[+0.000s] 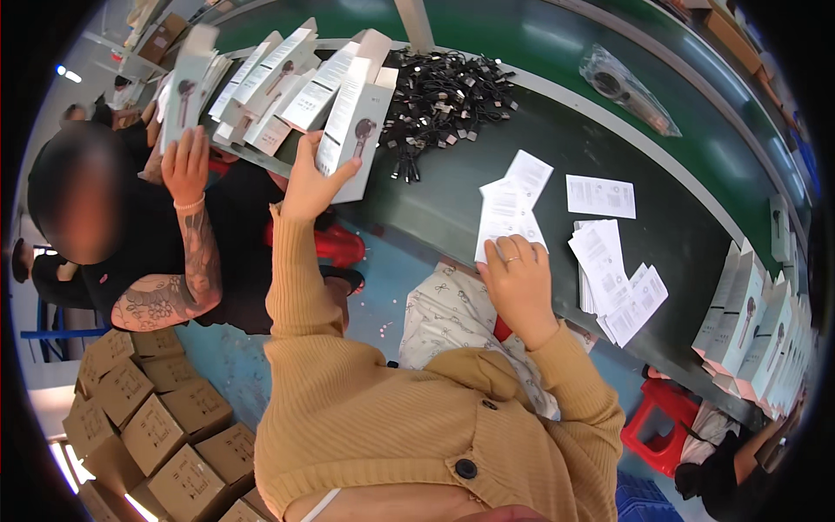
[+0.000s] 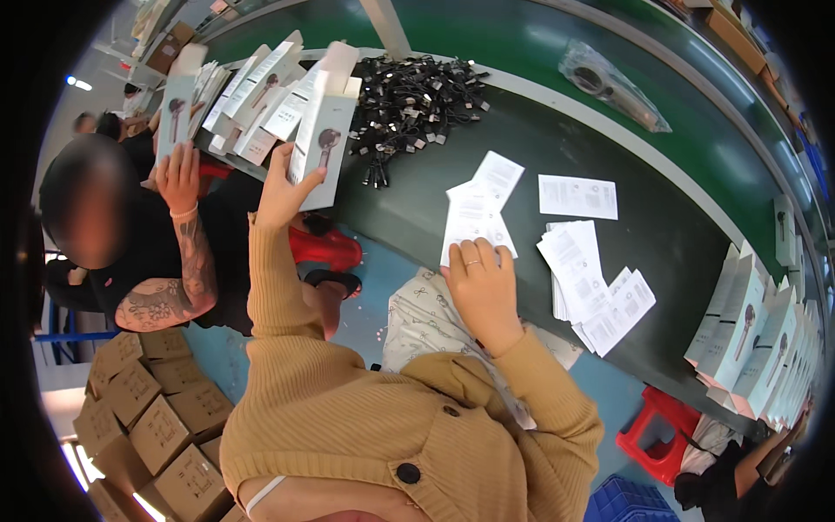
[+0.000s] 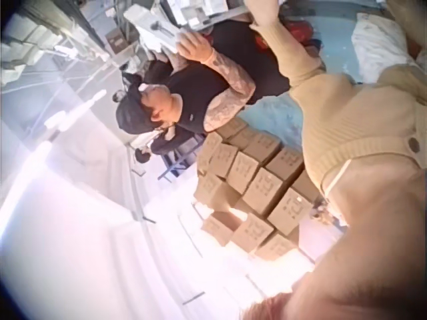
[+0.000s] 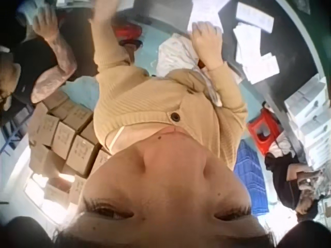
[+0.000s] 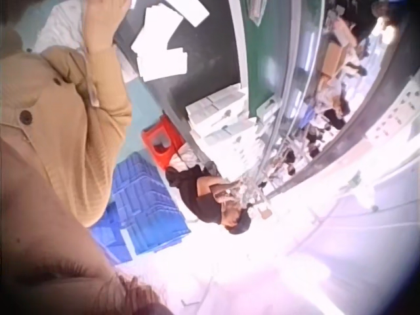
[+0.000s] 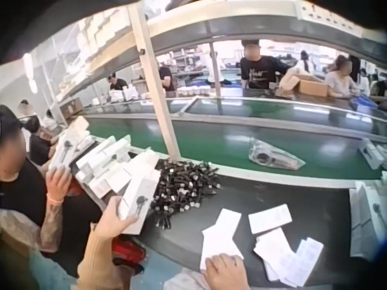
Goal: Insert product manuals and power cables into product boxes on an assembly line.
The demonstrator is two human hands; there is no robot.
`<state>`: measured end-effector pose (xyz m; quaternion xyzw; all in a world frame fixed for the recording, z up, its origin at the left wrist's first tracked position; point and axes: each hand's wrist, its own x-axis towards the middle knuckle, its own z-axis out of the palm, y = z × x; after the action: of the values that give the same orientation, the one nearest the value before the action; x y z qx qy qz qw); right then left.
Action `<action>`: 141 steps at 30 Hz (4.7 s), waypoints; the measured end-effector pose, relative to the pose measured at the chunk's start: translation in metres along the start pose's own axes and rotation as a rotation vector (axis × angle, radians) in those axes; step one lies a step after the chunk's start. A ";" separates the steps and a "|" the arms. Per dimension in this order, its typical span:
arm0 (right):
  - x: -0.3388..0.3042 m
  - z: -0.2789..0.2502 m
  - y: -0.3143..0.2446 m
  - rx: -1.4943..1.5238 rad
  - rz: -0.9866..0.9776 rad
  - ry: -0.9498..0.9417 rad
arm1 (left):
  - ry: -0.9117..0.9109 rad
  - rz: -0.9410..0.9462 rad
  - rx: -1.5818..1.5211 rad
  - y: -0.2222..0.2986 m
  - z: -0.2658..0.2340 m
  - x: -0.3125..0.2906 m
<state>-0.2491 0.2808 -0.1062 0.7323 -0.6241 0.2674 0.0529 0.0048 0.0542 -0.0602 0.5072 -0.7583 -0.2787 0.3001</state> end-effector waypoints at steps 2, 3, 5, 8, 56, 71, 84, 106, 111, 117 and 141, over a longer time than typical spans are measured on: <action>-0.002 -0.016 0.001 -0.004 0.029 -0.043 | -0.157 -0.152 -0.481 0.020 0.009 -0.021; -0.006 -0.023 0.002 -0.002 0.047 -0.077 | -0.176 -0.152 -0.492 0.026 0.016 -0.031; -0.013 -0.025 0.004 -0.020 0.040 -0.088 | -0.268 -0.067 -0.820 0.038 0.032 -0.049; -0.018 -0.025 0.004 -0.002 0.031 -0.062 | -0.337 0.015 -0.962 0.042 0.056 -0.070; 0.168 0.042 0.002 0.109 0.159 -0.448 | -0.487 -0.218 -0.893 -0.003 0.081 -0.205; 0.098 -0.156 0.002 0.526 0.298 0.031 | -0.464 -0.098 -0.851 0.011 0.090 -0.188; 0.014 -0.178 -0.013 0.370 -0.025 0.023 | -0.750 -0.021 -0.851 0.087 0.114 -0.174; -0.131 -0.170 0.121 -0.794 0.810 0.161 | -0.236 0.063 -0.691 0.099 0.081 -0.080; -0.121 -0.167 0.117 -0.796 0.689 0.214 | 0.044 0.072 -0.437 0.064 0.067 -0.066; -0.096 -0.160 0.070 -0.380 0.539 0.313 | 0.257 0.384 0.296 0.028 0.044 -0.037; -0.018 -0.151 0.054 0.333 0.442 0.486 | -0.197 0.199 -0.635 0.060 0.024 -0.033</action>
<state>-0.3502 0.3470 0.0006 0.4934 -0.6845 0.5363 0.0205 -0.0388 0.1076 -0.0381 0.2827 -0.7049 -0.5177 0.3938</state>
